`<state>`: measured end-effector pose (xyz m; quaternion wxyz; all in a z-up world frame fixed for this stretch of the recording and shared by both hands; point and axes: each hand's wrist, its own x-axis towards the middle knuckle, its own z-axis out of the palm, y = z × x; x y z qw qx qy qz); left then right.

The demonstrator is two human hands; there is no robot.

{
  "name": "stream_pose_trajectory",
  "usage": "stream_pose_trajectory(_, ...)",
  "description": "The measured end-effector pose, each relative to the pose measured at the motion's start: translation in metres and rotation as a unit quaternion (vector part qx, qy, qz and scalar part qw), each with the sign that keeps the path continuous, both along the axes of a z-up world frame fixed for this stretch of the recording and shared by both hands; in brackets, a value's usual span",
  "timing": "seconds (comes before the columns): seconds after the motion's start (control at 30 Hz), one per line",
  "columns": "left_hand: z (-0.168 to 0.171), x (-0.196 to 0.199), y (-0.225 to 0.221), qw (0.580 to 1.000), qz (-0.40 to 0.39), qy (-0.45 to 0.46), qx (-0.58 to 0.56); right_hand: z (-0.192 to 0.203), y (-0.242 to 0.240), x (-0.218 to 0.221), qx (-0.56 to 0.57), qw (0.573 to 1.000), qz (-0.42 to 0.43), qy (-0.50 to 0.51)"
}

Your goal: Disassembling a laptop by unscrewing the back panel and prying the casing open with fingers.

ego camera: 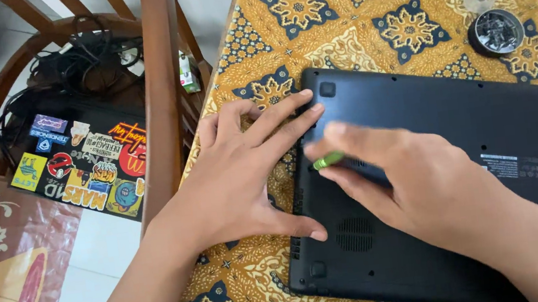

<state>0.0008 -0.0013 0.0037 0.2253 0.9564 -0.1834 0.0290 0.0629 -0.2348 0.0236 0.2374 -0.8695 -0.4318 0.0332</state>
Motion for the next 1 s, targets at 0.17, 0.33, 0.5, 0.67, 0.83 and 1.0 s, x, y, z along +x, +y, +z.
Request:
stream_pose_trajectory(0.17, -0.004, 0.001, 0.000, 1.000, -0.004, -0.004, 0.017, -0.005, 0.009, -0.006, 0.044, 0.997, 0.055, -0.038)
stream_pose_trajectory(0.33, -0.003, 0.000, 0.001, 1.000, -0.006, -0.004, 0.007, -0.012, 0.010, -0.016, 0.157, 0.981, 0.057, -0.102)
stream_pose_trajectory(0.5, 0.002, 0.002, 0.000, 1.000, -0.013, 0.011, -0.002, 0.006, 0.002, -0.009, 0.158, 0.977, 0.057, -0.128)
stream_pose_trajectory(0.67, 0.003, 0.004, 0.002, 0.999, -0.016, 0.031, 0.026, 0.080, -0.036, -0.006, 0.128, 0.984, -0.118, 0.025)
stream_pose_trajectory(0.83, 0.002, 0.007, 0.001, 0.999, -0.014, 0.012, 0.038, 0.032, -0.107, -0.033, 0.202, 0.949, -0.211, 0.113)
stream_pose_trajectory(1.0, -0.002, 0.011, -0.001, 0.999, 0.001, 0.007, 0.037, -0.001, -0.115, -0.066, 0.271, 0.902, -0.321, 0.101)
